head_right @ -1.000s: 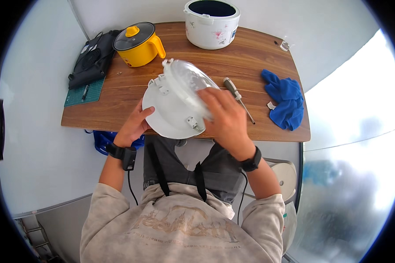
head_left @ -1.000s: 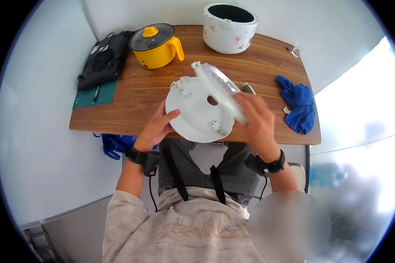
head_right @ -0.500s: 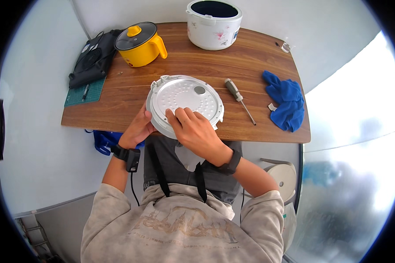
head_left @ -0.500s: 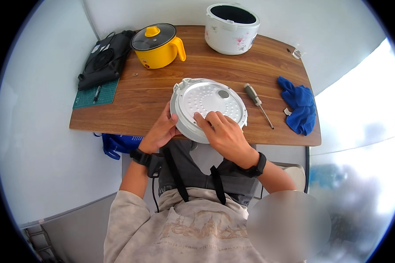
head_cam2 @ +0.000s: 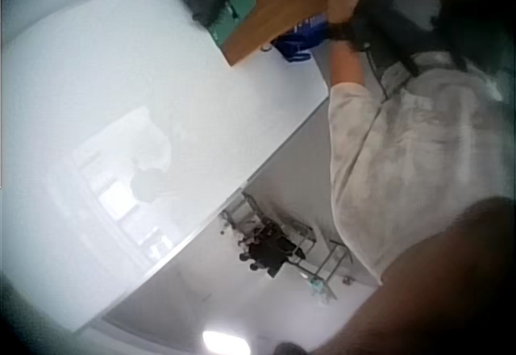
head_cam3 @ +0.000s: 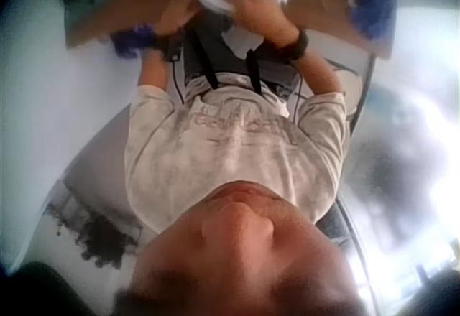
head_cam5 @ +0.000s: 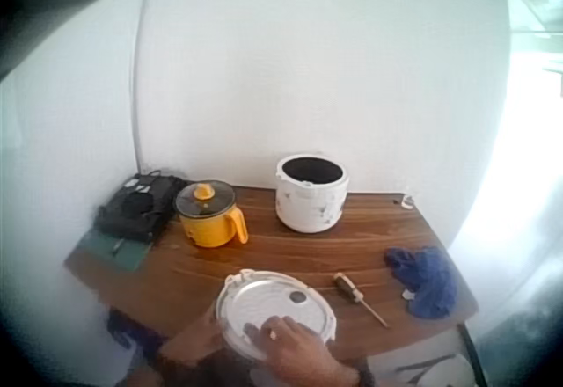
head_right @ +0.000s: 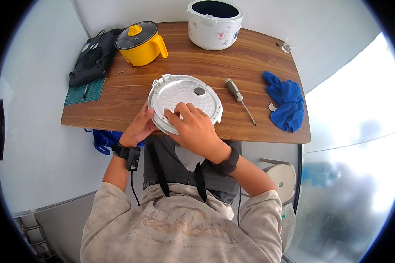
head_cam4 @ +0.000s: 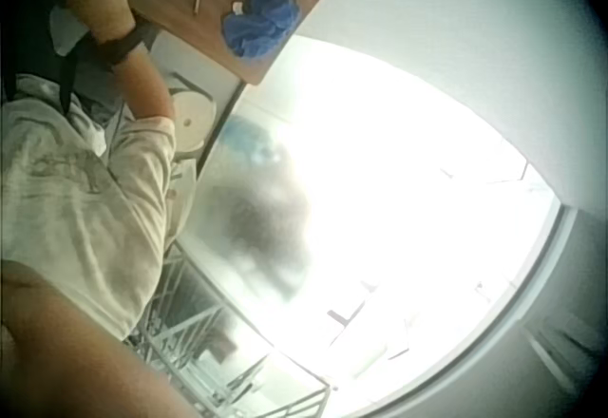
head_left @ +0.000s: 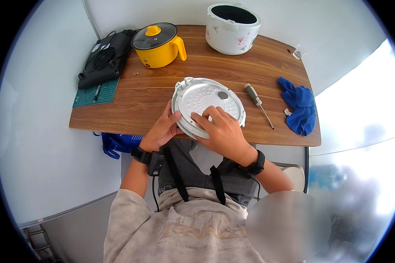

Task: The person uses a screwdriver to fasten a small metal piece onto a white plastic perforated lid. They then place the lid onto a white appliance base and insert a small white cylindrical component into the center.

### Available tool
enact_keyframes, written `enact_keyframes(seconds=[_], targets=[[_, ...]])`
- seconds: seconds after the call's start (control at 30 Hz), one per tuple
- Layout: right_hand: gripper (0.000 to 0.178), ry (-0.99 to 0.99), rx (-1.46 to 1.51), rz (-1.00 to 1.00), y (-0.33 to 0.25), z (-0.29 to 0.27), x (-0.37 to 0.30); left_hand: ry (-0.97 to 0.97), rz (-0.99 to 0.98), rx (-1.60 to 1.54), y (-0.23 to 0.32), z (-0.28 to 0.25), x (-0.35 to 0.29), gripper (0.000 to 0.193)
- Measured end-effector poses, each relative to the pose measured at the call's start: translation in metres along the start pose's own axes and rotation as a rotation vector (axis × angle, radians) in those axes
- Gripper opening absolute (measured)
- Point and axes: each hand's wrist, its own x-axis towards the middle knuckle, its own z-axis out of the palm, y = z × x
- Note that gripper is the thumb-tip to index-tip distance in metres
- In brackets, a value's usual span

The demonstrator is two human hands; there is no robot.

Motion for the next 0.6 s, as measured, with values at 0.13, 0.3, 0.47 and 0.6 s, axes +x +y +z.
enact_keyframes(seconds=[0.13, 0.3, 0.47, 0.6], targets=[[0.044, -0.006, 0.046, 0.007, -0.001, -0.007, 0.004, 0.007, -0.004, -0.059, -0.001, -0.001, 0.000, 0.079], [0.038, 0.016, 0.070, 0.034, -0.002, 0.009, -0.005, 0.031, -0.037, -0.027, -0.001, -0.001, 0.001, 0.075], [0.038, -0.005, 0.014, -0.004, -0.003, 0.010, -0.007, 0.032, -0.041, -0.044, 0.001, -0.002, -0.001, 0.076], [0.040, 0.191, -0.115, 0.201, 0.023, -0.007, -0.013, 0.054, -0.044, -0.041, 0.001, -0.002, -0.003, 0.081]])
